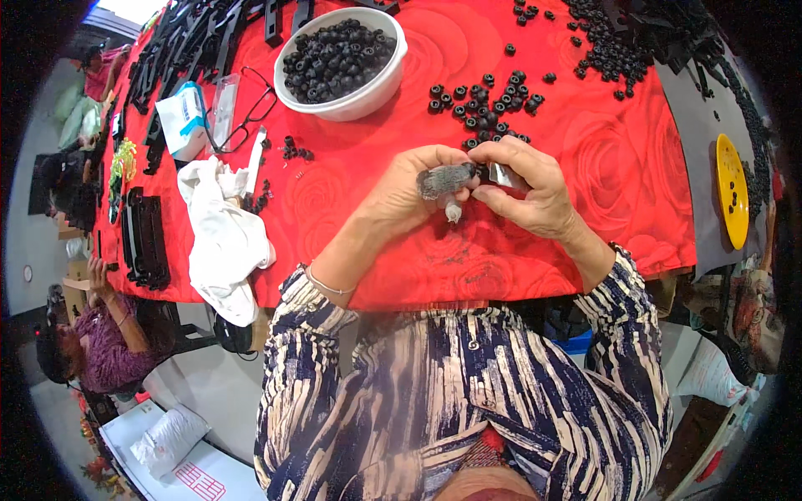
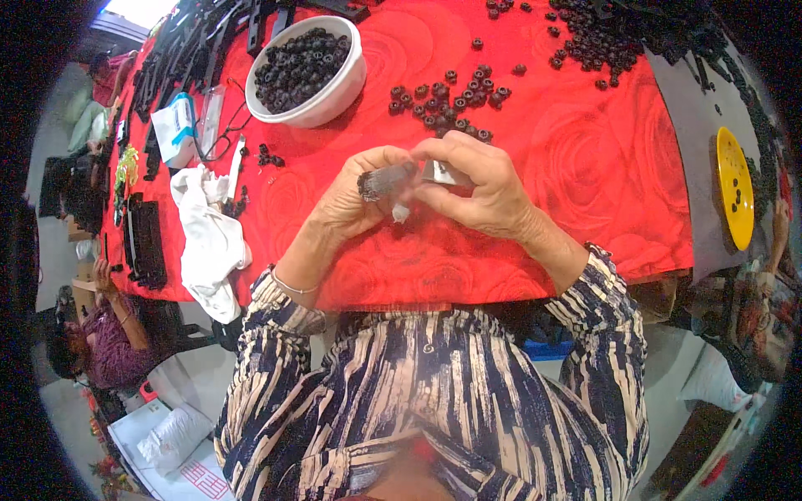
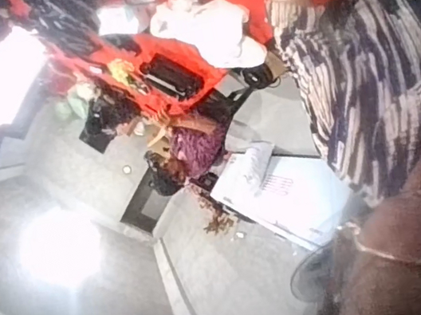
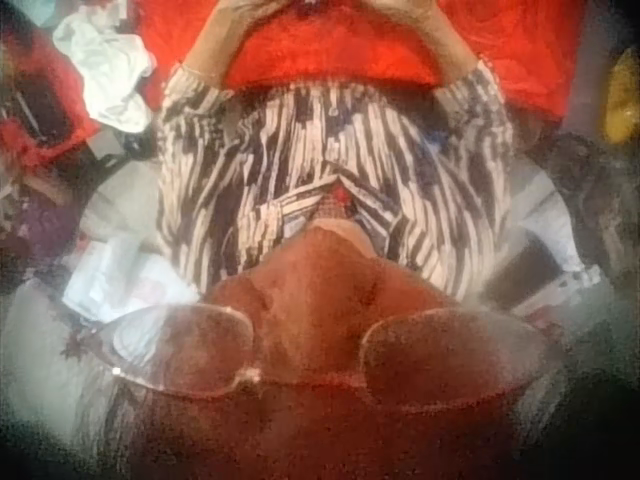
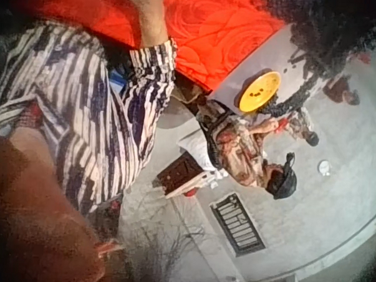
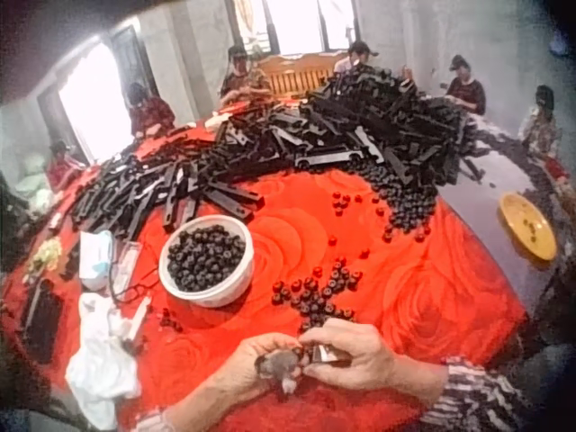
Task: The person sits at a table and repeatedly cleans small black beads using a small metal tool and a grey cloth. They pick up a bead, rub it with the tool, and wipe it with the cloth before placing it back on the table. The process is repeated for multiple beads from a pile on the red tablecloth.
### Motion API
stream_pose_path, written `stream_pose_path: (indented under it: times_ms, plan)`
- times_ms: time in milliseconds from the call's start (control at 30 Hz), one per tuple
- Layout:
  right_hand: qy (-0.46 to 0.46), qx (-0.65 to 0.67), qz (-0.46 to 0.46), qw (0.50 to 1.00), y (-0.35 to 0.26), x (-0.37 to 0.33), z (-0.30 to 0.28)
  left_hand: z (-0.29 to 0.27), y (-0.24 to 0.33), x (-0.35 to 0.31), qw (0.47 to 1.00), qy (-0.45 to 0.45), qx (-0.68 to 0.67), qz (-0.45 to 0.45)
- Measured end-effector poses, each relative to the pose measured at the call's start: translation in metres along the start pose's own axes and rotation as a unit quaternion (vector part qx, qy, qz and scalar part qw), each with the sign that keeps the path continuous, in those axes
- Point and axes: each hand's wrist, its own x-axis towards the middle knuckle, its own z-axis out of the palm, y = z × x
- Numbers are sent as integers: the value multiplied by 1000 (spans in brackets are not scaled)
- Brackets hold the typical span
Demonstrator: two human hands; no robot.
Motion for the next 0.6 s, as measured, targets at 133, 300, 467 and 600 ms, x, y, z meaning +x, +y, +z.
stream_pose_path:
  times_ms: [133,300,467,600]
  plan:
    - [-3,-11,-9,1000,-7,-2,0,5,-4,-3,997,1,-62,-40]
    - [-24,-20,6,999,-13,-2,-2,14,-5,-3,991,-11,-106,-80]
    - [-41,-30,-1,999,-18,-2,-4,0,-7,-4,992,-48,-52,-106]
    - [-71,32,44,996,-29,0,-9,0,-12,-7,986,-88,-48,-135]
